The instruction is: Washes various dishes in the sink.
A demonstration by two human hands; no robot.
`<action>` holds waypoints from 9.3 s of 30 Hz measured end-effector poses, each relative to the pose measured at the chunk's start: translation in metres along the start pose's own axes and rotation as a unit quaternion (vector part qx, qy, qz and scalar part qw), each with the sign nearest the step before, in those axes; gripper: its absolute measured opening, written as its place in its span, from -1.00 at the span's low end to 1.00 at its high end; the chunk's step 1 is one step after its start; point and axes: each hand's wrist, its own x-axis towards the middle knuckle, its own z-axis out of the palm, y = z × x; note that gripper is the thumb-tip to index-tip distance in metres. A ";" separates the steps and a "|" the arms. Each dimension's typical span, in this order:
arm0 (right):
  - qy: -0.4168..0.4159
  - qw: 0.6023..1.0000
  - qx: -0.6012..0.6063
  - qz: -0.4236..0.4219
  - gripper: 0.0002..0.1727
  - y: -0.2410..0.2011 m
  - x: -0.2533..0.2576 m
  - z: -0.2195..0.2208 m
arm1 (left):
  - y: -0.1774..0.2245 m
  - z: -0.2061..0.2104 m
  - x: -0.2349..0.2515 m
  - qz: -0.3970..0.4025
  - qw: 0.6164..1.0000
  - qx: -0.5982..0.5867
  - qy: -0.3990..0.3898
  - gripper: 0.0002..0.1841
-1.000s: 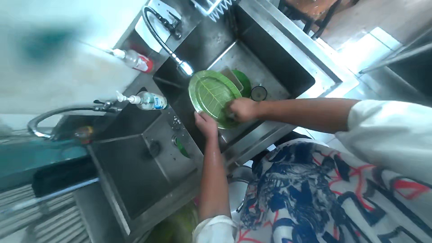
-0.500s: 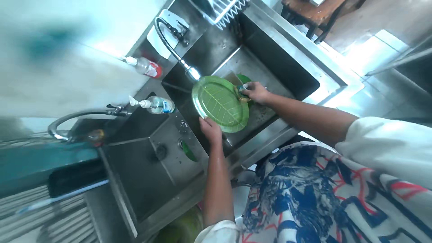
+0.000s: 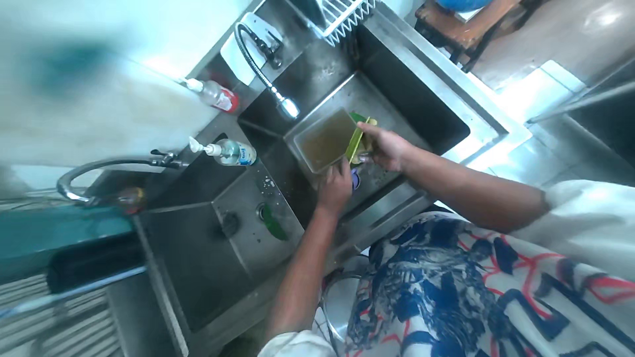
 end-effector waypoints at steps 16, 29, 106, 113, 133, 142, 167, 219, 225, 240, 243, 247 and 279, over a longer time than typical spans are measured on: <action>0.003 0.994 0.018 -0.105 -0.66 0.002 0.010 -0.041 | -0.035 -0.015 -0.032 -0.523 0.569 -0.634 0.042 -0.38; 0.165 0.950 -0.252 -0.081 -0.56 0.010 0.027 -0.055 | -0.026 -0.014 -0.044 -0.446 0.528 -0.699 0.183 -0.73; -0.176 0.727 -0.594 -0.296 -0.68 0.036 0.067 0.098 | -0.016 -0.001 -0.064 -0.365 0.730 -0.550 0.177 -0.82; -0.093 0.792 -0.575 -0.182 -0.60 0.008 0.160 0.061 | 0.003 -0.011 -0.060 -0.351 0.693 -0.574 0.259 -0.79; -0.051 0.867 -0.475 -0.140 -0.52 0.072 0.096 0.039 | -0.004 -0.017 -0.056 -0.456 0.586 -0.566 0.358 -0.77; -0.027 0.845 -0.508 -0.166 -0.58 0.046 0.149 0.034 | -0.013 -0.029 -0.081 -0.439 0.584 -0.597 0.330 -0.78; -0.173 0.680 -0.559 -0.441 -0.72 0.125 0.064 0.144 | -0.070 -0.010 -0.108 -0.478 0.573 -0.617 0.251 -0.82; 0.190 0.776 -0.535 -0.274 -0.68 0.109 0.002 0.044 | -0.250 0.068 -0.189 -0.248 0.844 -0.176 -0.442 -0.69; 0.171 0.776 -0.533 -0.291 -0.70 0.092 0.002 0.020 | -0.225 0.077 -0.179 -0.276 0.845 -0.199 -0.412 -0.59; 0.063 0.760 -0.574 -0.297 -0.73 -0.031 0.056 -0.114 | -0.143 -0.072 -0.123 -0.498 0.858 -0.119 -0.044 -0.68; 0.050 0.778 -0.555 -0.289 -0.73 -0.046 0.063 -0.134 | -0.083 -0.058 -0.066 -0.432 0.876 -0.206 -0.067 -0.70; 0.022 0.807 -0.527 -0.266 -0.72 -0.057 0.054 -0.143 | -0.083 0.024 0.016 -0.508 0.781 -0.313 -0.185 -0.47; 0.013 0.826 -0.514 -0.229 -0.74 -0.061 0.016 -0.181 | -0.106 0.083 0.090 -0.507 0.819 -0.115 -0.242 -0.59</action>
